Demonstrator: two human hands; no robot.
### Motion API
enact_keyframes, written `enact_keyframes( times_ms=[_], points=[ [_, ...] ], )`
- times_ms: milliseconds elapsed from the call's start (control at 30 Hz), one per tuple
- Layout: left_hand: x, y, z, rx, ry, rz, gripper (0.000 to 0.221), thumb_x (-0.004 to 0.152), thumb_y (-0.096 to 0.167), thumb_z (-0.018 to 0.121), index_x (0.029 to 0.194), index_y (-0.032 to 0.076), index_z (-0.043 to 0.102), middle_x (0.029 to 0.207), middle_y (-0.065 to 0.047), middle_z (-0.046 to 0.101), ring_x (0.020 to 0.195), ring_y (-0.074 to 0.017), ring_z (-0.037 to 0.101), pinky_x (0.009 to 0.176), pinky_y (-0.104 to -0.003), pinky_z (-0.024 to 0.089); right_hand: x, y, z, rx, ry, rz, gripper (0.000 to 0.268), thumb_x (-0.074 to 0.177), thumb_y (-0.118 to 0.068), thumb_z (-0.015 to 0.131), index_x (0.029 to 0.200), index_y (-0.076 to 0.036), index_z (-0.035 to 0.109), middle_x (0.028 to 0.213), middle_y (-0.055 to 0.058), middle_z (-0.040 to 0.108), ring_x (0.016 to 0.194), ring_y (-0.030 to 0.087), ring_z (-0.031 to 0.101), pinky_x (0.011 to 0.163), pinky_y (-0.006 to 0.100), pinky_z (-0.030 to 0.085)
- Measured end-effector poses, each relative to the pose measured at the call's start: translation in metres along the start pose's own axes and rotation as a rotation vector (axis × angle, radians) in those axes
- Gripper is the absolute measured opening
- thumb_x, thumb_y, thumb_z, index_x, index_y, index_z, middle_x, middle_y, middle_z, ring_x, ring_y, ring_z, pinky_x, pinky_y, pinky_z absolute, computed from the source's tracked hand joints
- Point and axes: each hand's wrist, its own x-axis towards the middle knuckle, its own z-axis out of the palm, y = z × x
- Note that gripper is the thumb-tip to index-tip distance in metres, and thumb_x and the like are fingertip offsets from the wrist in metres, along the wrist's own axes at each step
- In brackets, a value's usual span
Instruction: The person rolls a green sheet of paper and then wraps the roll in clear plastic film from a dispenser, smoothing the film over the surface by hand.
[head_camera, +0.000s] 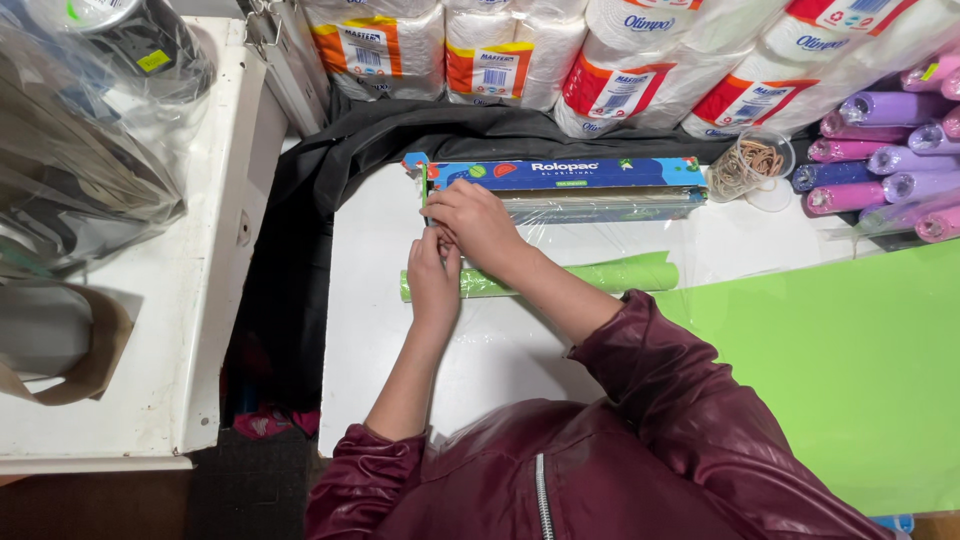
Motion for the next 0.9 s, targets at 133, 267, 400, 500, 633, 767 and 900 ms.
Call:
enact_keyframes(
  times_ms=[133,267,400,500,633,767,900],
  points=[
    [0.001,0.006,-0.002,-0.033,0.034,0.034,0.018,0.098,0.003,0.072,0.103,0.012,0.057,0.085,-0.006,0.063,0.087,-0.0255,0.061,0.084,-0.04,0.051,-0.001,0.007,0.001,-0.065,0.036,-0.049,0.01,0.095,-0.013,0.073,0.103,-0.018,0.077,0.105,-0.005,0.075,0.102,0.015,0.064,0.086,0.028,0.05],
    [0.003,0.007,-0.002,-0.026,0.047,0.04,0.017,0.1,0.006,0.073,0.102,0.012,0.057,0.085,-0.004,0.064,0.088,-0.0242,0.061,0.084,-0.039,0.051,-0.006,0.011,-0.011,-0.147,0.069,-0.069,0.008,0.097,-0.013,0.071,0.101,-0.019,0.074,0.103,-0.006,0.072,0.1,0.014,0.062,0.083,0.029,0.045],
    [0.003,0.01,-0.004,-0.027,0.026,0.007,0.016,0.101,0.008,0.072,0.102,0.013,0.057,0.086,-0.002,0.064,0.088,-0.0214,0.061,0.084,-0.037,0.051,-0.02,0.02,-0.029,-0.166,0.055,-0.074,0.007,0.1,-0.014,0.069,0.102,-0.018,0.075,0.104,-0.006,0.073,0.1,0.015,0.062,0.082,0.029,0.044],
    [0.002,0.011,-0.004,-0.018,0.022,0.008,0.015,0.101,0.008,0.072,0.102,0.013,0.058,0.085,-0.002,0.063,0.089,-0.022,0.06,0.085,-0.038,0.05,-0.031,0.027,-0.043,-0.164,0.056,-0.027,0.008,0.101,-0.014,0.07,0.1,-0.018,0.076,0.104,-0.007,0.074,0.099,0.014,0.062,0.081,0.028,0.043],
    [0.004,0.015,-0.006,-0.012,0.023,0.001,0.015,0.102,0.007,0.071,0.103,0.012,0.058,0.085,-0.003,0.063,0.089,-0.0227,0.06,0.085,-0.039,0.05,-0.046,0.043,-0.056,-0.185,0.044,0.009,0.008,0.102,-0.016,0.071,0.099,-0.02,0.077,0.104,-0.01,0.076,0.1,0.011,0.062,0.081,0.027,0.041],
    [0.002,0.018,-0.006,-0.008,0.012,-0.018,0.014,0.102,0.006,0.071,0.103,0.011,0.058,0.086,-0.004,0.064,0.09,-0.0228,0.06,0.085,-0.039,0.05,-0.07,0.06,-0.082,-0.223,-0.003,0.102,0.007,0.102,-0.019,0.074,0.1,-0.022,0.08,0.103,-0.012,0.078,0.099,0.009,0.062,0.082,0.026,0.041],
    [0.002,0.015,-0.004,-0.009,0.02,0.006,0.016,0.101,0.006,0.072,0.103,0.012,0.057,0.086,-0.003,0.063,0.09,-0.0229,0.059,0.085,-0.039,0.05,-0.105,0.086,-0.115,-0.266,0.001,0.185,0.014,0.101,-0.013,0.075,0.098,-0.025,0.082,0.101,-0.013,0.079,0.098,0.009,0.063,0.083,0.027,0.041]
  ],
)
